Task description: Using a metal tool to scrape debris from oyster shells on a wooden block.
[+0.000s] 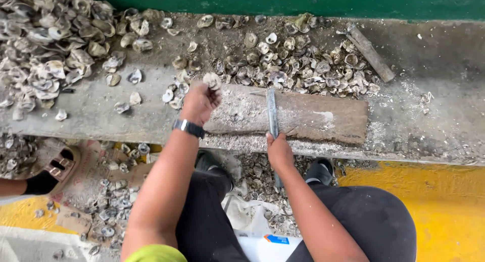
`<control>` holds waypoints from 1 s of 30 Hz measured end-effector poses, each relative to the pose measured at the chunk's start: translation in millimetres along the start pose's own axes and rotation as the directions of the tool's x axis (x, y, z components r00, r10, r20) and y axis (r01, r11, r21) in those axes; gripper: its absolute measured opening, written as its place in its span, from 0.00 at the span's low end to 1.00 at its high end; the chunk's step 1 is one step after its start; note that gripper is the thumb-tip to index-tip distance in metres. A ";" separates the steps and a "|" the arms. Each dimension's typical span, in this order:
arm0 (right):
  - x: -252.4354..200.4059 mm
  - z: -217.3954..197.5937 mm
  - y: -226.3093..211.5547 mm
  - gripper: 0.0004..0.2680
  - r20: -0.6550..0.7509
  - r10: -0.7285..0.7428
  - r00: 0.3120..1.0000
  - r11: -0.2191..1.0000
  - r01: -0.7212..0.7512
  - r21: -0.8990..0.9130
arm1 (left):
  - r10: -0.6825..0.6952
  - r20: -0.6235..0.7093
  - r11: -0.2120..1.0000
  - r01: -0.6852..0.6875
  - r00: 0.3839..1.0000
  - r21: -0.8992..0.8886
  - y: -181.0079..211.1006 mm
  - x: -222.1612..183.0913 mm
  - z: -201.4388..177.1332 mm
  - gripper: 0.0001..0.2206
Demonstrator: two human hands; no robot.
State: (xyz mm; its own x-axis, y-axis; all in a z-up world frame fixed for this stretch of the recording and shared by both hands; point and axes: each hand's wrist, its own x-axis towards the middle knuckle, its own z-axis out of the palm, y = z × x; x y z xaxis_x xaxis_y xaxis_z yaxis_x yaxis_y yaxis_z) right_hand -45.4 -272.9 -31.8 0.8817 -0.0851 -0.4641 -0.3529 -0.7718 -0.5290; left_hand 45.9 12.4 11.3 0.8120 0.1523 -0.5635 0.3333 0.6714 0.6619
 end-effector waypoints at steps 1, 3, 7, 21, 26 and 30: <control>4.0 7.7 7.2 0.20 0.004 -0.005 1.000 1.000 0.005 -0.002 | 0.003 -0.004 1.000 -0.003 1.000 -0.002 -0.1 -31.5 7.5 0.12; 12.0 21.9 23.3 0.20 -0.043 -0.051 0.998 0.999 0.051 -0.018 | 0.039 0.029 0.997 -0.037 0.999 -0.069 -3.0 -94.8 22.6 0.12; 5.0 -4.3 -0.4 0.18 0.056 -0.009 0.998 0.992 0.002 0.129 | 0.425 0.026 0.777 -0.380 0.905 0.502 -33.8 -61.7 -25.5 0.09; -28.8 -45.4 -40.5 0.11 0.125 -0.274 0.954 0.825 0.166 0.541 | 0.601 0.089 0.001 -0.113 0.794 0.994 -47.7 -7.1 -31.7 0.13; -29.0 -26.2 -33.9 0.15 0.069 -0.355 0.932 0.878 0.308 0.367 | 0.572 0.117 -0.123 -0.056 0.812 0.991 -69.6 10.8 -33.1 0.10; -33.5 -17.2 -27.4 0.19 0.066 -0.388 0.919 0.908 0.369 0.199 | 0.595 0.131 -0.060 -0.119 0.793 0.991 -72.2 15.6 -36.1 0.09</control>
State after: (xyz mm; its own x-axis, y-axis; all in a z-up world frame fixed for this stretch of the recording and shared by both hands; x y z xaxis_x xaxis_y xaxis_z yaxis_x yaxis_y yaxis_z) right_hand -59.9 -259.7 10.4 0.9267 0.2629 -0.2686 -0.0578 -0.6066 -0.7929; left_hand 17.2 -7.5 -63.1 0.9049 0.4254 0.0112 0.3588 -0.7769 0.5174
